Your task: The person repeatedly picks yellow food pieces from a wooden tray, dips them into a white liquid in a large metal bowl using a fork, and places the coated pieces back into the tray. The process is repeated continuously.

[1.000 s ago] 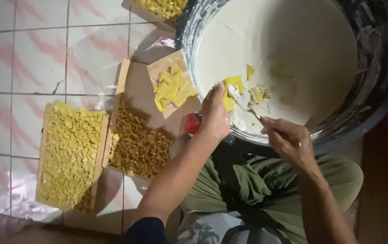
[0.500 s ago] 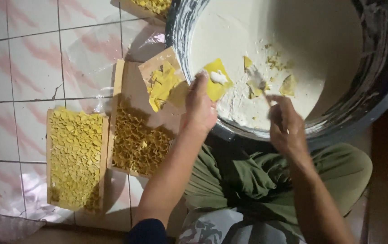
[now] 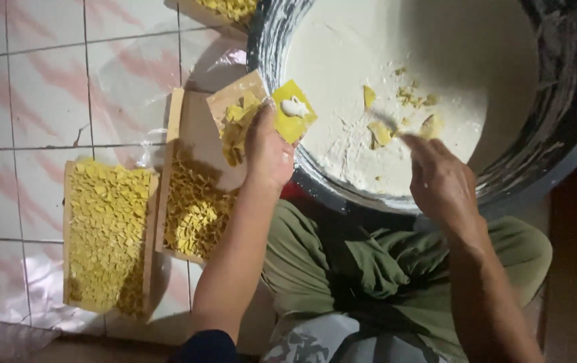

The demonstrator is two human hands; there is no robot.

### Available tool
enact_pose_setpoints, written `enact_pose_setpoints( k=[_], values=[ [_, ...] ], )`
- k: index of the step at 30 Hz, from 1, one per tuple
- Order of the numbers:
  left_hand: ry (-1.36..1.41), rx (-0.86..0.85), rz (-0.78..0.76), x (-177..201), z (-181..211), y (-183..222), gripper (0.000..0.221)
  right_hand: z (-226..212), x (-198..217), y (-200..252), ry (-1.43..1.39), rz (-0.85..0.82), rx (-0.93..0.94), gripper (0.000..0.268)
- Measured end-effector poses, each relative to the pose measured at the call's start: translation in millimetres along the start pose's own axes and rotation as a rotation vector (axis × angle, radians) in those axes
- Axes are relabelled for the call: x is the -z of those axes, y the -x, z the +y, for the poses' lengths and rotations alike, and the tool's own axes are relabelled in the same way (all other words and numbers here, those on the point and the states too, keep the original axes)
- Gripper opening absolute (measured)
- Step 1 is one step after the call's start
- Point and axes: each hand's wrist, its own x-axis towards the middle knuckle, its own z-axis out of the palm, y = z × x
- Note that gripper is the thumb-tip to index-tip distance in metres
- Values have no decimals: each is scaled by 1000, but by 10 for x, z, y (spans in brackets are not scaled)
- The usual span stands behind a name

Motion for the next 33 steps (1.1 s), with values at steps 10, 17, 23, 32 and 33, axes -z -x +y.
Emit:
enact_pose_setpoints(
  k=[10, 17, 23, 32, 33],
  values=[
    [-127, 102, 19, 138, -115, 43, 48, -8, -455, 27, 212, -454, -25, 32],
    [-42, 156, -13, 149, -158, 65, 54, -71, -292, 2, 196, -567, 5, 30],
    [5, 114, -49, 215, -161, 130, 55, -53, -286, 2, -11, -659, -199, 30],
    [291, 238, -34, 23, -338, 228, 56, -138, 2, 247, -829, -142, -218, 30],
    [296, 300, -64, -87, -331, 326, 56, -96, -137, 304, -924, 43, -60, 24]
  ],
)
